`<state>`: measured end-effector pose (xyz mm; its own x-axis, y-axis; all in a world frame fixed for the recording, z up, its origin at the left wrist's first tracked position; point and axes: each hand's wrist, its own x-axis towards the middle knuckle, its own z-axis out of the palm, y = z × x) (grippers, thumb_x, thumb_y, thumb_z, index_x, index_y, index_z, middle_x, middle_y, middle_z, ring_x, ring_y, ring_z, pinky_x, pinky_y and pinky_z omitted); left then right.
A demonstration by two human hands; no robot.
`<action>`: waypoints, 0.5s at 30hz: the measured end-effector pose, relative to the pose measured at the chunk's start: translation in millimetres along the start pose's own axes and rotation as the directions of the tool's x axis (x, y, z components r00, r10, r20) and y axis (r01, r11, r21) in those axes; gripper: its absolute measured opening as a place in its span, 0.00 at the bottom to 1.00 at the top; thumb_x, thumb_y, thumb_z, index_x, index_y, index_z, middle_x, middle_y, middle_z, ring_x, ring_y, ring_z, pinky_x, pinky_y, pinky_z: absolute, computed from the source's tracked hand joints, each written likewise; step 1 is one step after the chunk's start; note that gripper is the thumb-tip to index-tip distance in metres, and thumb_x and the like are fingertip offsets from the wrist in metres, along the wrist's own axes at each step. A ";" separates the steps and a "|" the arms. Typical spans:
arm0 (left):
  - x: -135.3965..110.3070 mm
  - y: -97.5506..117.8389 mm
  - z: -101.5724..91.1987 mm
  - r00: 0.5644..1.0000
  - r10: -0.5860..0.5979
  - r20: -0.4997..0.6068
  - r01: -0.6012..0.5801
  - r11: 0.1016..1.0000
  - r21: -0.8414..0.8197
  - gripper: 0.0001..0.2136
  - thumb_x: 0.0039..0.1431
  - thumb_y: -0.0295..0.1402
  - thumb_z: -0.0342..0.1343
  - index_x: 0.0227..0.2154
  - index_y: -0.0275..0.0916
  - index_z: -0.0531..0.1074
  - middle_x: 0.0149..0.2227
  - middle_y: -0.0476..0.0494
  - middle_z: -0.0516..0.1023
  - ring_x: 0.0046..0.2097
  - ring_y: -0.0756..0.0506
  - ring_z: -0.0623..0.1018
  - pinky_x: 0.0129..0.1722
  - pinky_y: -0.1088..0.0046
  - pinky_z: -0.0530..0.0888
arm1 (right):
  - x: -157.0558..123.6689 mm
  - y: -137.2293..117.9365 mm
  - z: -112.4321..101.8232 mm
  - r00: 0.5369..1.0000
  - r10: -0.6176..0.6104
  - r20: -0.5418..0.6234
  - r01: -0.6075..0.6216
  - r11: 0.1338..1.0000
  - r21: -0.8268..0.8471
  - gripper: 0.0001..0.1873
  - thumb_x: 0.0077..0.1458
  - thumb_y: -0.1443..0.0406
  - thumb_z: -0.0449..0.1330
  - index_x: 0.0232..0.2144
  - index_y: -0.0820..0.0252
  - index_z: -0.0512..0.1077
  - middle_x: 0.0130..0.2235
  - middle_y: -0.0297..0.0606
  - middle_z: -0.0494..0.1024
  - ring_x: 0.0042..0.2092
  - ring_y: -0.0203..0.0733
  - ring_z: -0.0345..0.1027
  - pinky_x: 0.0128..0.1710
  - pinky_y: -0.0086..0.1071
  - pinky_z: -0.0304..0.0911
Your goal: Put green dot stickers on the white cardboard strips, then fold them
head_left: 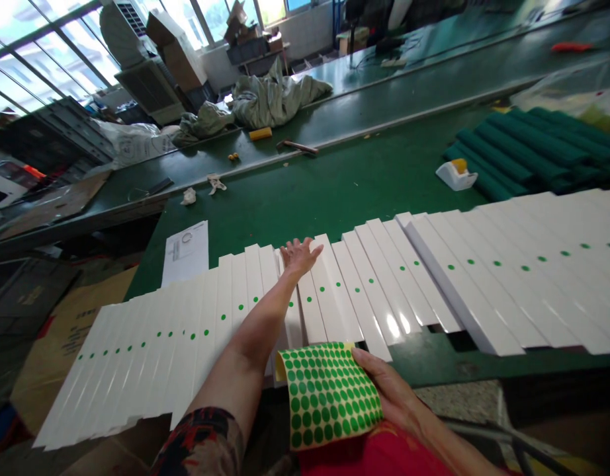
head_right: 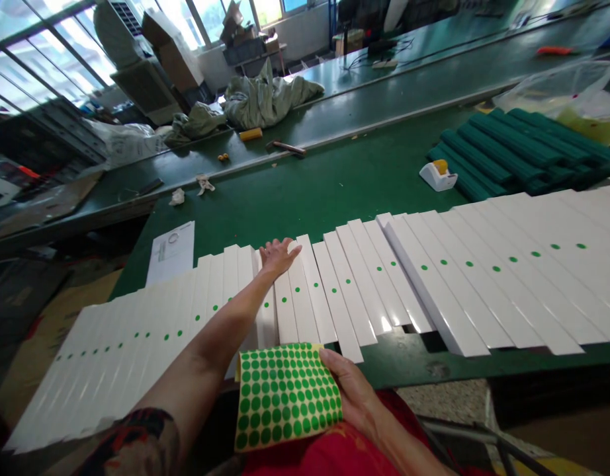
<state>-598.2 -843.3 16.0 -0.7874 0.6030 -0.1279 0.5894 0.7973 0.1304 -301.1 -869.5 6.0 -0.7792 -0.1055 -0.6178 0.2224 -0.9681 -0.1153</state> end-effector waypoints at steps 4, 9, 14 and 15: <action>2.6 28.1 6.7 1.000 0.018 -0.009 -0.019 0.997 -0.072 0.29 0.59 0.59 0.39 0.55 0.50 0.67 0.49 0.35 0.70 0.52 0.32 0.67 0.49 0.51 0.62 | -12.9 -12.0 -10.6 0.999 -0.011 -0.050 0.017 0.993 0.120 0.10 0.57 0.69 0.61 0.41 0.72 0.75 0.35 0.49 0.82 0.44 0.49 0.77 0.53 0.42 0.66; 8.5 88.5 9.8 0.995 0.098 0.017 -0.092 0.976 -0.199 0.27 0.59 0.56 0.43 0.54 0.47 0.67 0.51 0.33 0.68 0.54 0.31 0.65 0.49 0.55 0.64 | -33.2 -34.7 -23.2 0.985 -0.060 -0.159 0.094 0.971 0.218 0.10 0.57 0.71 0.60 0.41 0.71 0.75 0.36 0.49 0.83 0.45 0.49 0.77 0.52 0.42 0.67; 18.2 149.8 12.0 0.986 0.150 0.076 -0.126 0.958 -0.257 0.27 0.58 0.55 0.47 0.53 0.44 0.69 0.53 0.32 0.68 0.56 0.30 0.63 0.52 0.54 0.62 | -64.7 -62.9 -36.0 0.975 -0.108 -0.194 0.152 0.961 0.231 0.08 0.57 0.72 0.60 0.39 0.72 0.75 0.38 0.50 0.82 0.45 0.50 0.77 0.53 0.43 0.67; 20.2 160.2 13.1 0.985 0.156 0.080 -0.130 0.956 -0.265 0.27 0.58 0.55 0.47 0.53 0.44 0.69 0.53 0.32 0.67 0.57 0.30 0.62 0.52 0.53 0.62 | -72.3 -69.2 -39.6 0.972 -0.126 -0.199 0.170 0.960 0.223 0.07 0.57 0.72 0.60 0.39 0.72 0.75 0.38 0.51 0.82 0.45 0.50 0.77 0.53 0.43 0.67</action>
<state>-517.4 -703.1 21.4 -0.6690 0.7201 -0.1839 0.6177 0.6763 0.4013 -237.0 -785.9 27.9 -0.6688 0.0645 -0.7407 -0.0498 -0.9979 -0.0420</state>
